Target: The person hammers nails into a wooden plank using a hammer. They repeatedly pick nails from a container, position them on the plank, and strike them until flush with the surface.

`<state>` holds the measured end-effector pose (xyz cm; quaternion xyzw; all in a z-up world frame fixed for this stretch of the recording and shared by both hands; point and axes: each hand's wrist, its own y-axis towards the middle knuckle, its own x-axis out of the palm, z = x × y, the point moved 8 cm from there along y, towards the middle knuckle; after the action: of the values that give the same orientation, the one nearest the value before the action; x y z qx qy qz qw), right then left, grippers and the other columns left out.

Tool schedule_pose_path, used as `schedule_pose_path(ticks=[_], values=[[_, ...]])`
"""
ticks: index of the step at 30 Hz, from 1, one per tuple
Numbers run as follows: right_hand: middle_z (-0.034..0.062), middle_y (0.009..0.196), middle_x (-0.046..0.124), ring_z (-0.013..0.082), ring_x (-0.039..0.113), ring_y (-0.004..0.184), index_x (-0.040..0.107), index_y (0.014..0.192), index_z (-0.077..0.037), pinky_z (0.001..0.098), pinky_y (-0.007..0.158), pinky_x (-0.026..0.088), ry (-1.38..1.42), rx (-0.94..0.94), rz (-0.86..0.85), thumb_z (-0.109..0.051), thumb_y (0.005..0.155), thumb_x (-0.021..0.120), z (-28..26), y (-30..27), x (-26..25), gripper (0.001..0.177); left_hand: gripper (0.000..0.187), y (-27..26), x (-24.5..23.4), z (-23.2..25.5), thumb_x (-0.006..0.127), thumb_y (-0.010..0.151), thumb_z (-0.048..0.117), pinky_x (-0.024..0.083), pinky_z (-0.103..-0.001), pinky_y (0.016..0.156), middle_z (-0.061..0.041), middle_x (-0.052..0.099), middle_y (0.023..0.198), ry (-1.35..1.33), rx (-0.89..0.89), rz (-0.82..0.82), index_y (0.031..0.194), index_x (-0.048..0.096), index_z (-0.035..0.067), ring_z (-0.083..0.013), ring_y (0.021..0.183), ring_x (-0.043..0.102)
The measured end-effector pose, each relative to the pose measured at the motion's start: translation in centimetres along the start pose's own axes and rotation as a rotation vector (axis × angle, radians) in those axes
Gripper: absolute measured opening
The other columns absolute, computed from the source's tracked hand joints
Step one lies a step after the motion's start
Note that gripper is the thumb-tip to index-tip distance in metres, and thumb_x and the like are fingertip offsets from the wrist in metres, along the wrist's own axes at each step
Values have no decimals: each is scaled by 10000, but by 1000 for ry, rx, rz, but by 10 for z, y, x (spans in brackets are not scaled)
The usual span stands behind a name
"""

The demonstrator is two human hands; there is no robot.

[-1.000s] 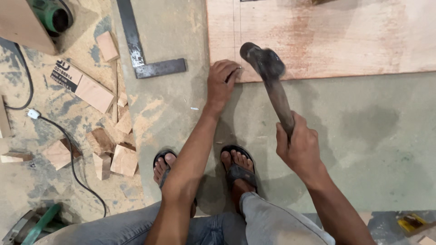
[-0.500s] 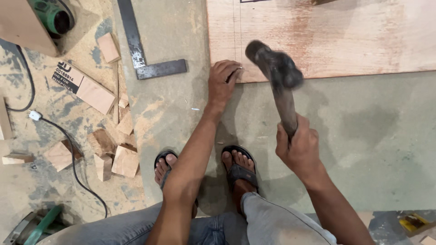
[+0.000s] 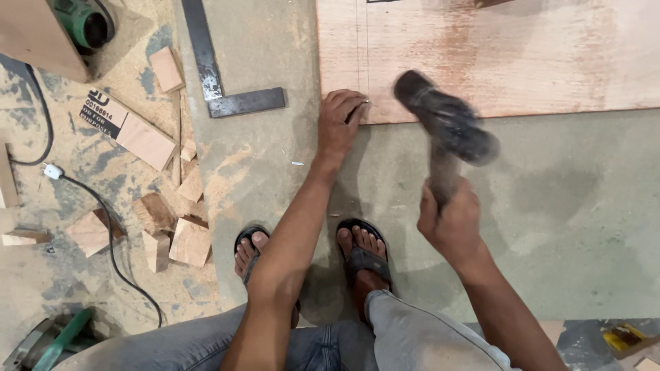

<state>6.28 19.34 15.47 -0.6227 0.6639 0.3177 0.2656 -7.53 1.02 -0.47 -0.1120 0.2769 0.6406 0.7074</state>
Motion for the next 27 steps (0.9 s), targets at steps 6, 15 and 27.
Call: schedule_pose_path(ticks=[6,15,27], values=[[243,718,652,471,652,647,536,1142,47,539,558,505,-132,290,-347,-145,1024,684,34,12,39,269,174,0,-8,8,785,819,30,512,-402,965,-69,729,1068,16,21,49,988,759,65,-280,1086,642],[268,743,653,469,658,675,534,1165,14,524,592,527,-47,100,-88,-113,991,647,9,3,17,244,164,-3,3,4,799,829,41,507,-402,966,-51,729,1075,17,20,28,985,755,65,-269,1089,647],[269,762,648,452,652,633,528,1102,26,525,572,510,-21,-147,123,-75,994,632,-1,-15,6,180,150,0,0,0,794,846,54,502,-395,975,-31,734,1076,44,-14,2,993,769,76,-243,1098,647]])
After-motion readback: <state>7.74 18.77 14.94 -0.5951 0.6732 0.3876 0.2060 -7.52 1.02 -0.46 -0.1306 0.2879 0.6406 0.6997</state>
